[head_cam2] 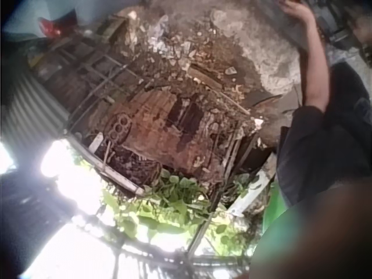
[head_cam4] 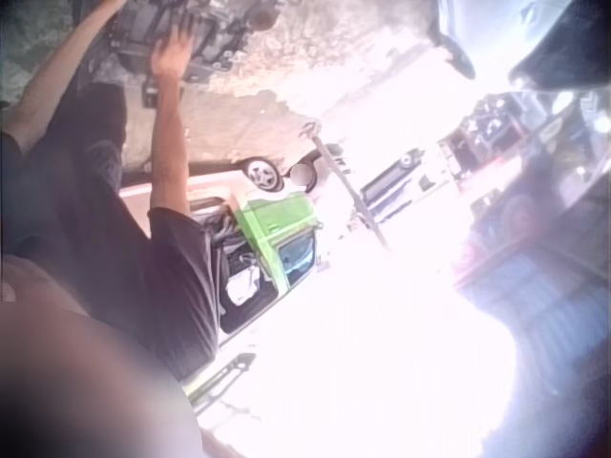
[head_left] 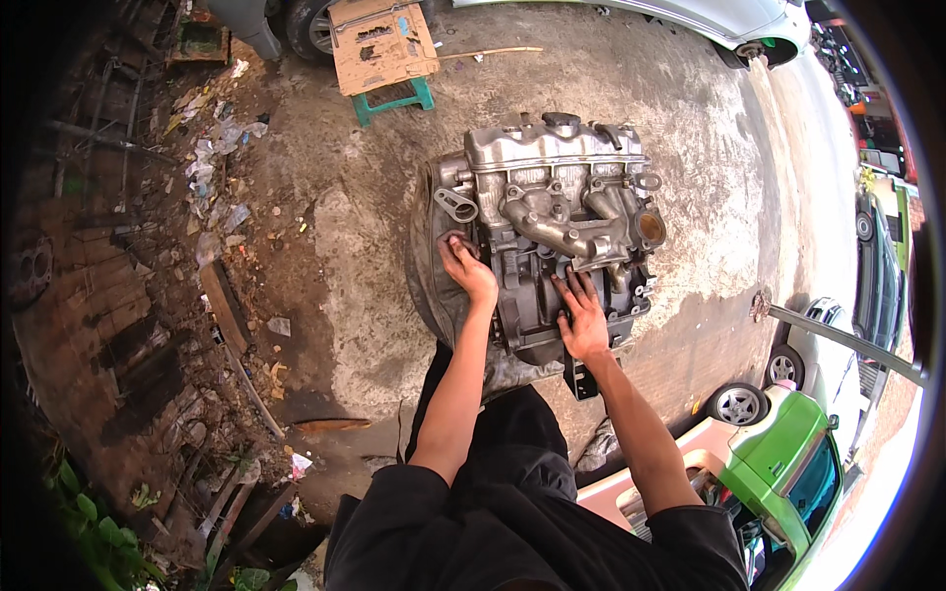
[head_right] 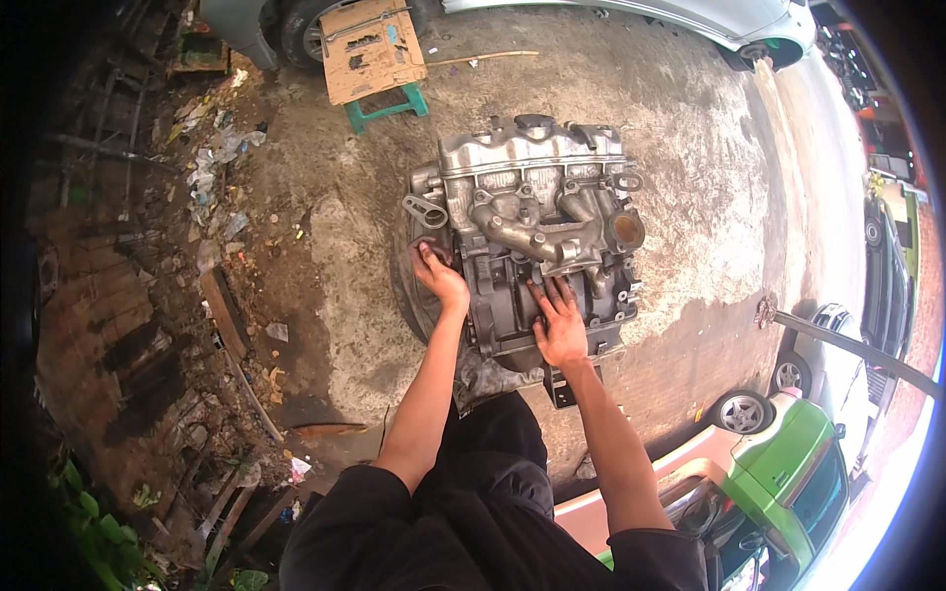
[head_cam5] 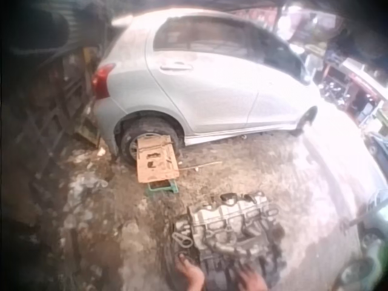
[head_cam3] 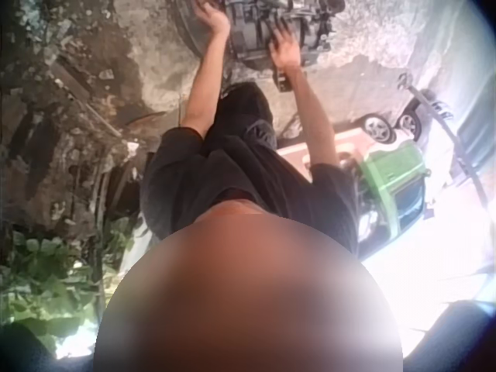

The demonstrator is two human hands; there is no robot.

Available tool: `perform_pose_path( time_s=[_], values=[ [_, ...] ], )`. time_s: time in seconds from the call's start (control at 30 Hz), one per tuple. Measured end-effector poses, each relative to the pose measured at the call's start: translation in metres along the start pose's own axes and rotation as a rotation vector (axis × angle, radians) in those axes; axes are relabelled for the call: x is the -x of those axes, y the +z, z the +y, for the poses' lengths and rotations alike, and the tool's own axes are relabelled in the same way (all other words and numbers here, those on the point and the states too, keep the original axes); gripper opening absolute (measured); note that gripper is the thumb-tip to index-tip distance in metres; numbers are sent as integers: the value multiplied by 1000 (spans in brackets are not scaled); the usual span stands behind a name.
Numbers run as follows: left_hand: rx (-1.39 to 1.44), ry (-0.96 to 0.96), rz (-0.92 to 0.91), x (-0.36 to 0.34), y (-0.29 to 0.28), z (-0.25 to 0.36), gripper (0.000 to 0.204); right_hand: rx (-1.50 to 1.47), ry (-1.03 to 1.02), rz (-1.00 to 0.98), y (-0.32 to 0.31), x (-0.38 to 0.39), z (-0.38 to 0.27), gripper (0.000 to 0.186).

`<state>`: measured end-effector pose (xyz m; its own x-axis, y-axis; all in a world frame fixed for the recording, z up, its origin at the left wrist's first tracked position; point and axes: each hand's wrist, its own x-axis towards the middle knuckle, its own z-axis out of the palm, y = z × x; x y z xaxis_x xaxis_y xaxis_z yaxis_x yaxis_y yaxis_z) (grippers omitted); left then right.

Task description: The person uses a wrench to loosen and remove bolts from a car engine block resting on a tire. They repeatedly place the removed bolts onto a cardboard box nearby and continue working on different sections of the engine.

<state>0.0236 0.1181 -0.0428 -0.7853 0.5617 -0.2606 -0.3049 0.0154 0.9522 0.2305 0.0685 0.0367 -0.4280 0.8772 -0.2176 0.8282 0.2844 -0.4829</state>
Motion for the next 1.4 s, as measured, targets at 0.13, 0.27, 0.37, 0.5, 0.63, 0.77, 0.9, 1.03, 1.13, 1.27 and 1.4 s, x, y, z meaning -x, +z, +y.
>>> perform_pose_path(
  time_s=[0.13,0.27,0.37,0.5,0.63,0.77,0.9,1.03,1.13,1.27,1.4],
  values=[
    [-48,55,98,-2,9,1,40,1,25,-20,0,0,-1,75],
    [-310,43,48,-1,10,13,48,2,21,-8,1,-2,-1,76],
    [-442,-21,-15,-1,7,21,50,10,20,-3,0,-2,-2,76],
    [-517,-34,-48,-5,8,16,49,16,36,-21,1,-1,-2,75],
    [-524,-28,-33,-8,8,6,49,23,18,2,2,-1,-3,75],
    [-544,15,-6,-8,8,4,54,30,26,-10,1,-1,-4,75],
    [-574,-140,-11,-9,3,4,64,12,25,-26,-1,-1,-5,75],
    [-452,-9,84,-8,8,-2,66,26,9,-25,-2,1,-6,73],
    [-448,-35,71,-6,8,2,64,46,0,-24,-2,1,-7,72],
    [-335,99,118,0,13,6,62,15,1,-36,-3,2,-5,70],
    [-264,113,188,-4,13,1,60,20,-5,-44,-2,-1,-4,68]
  ],
)
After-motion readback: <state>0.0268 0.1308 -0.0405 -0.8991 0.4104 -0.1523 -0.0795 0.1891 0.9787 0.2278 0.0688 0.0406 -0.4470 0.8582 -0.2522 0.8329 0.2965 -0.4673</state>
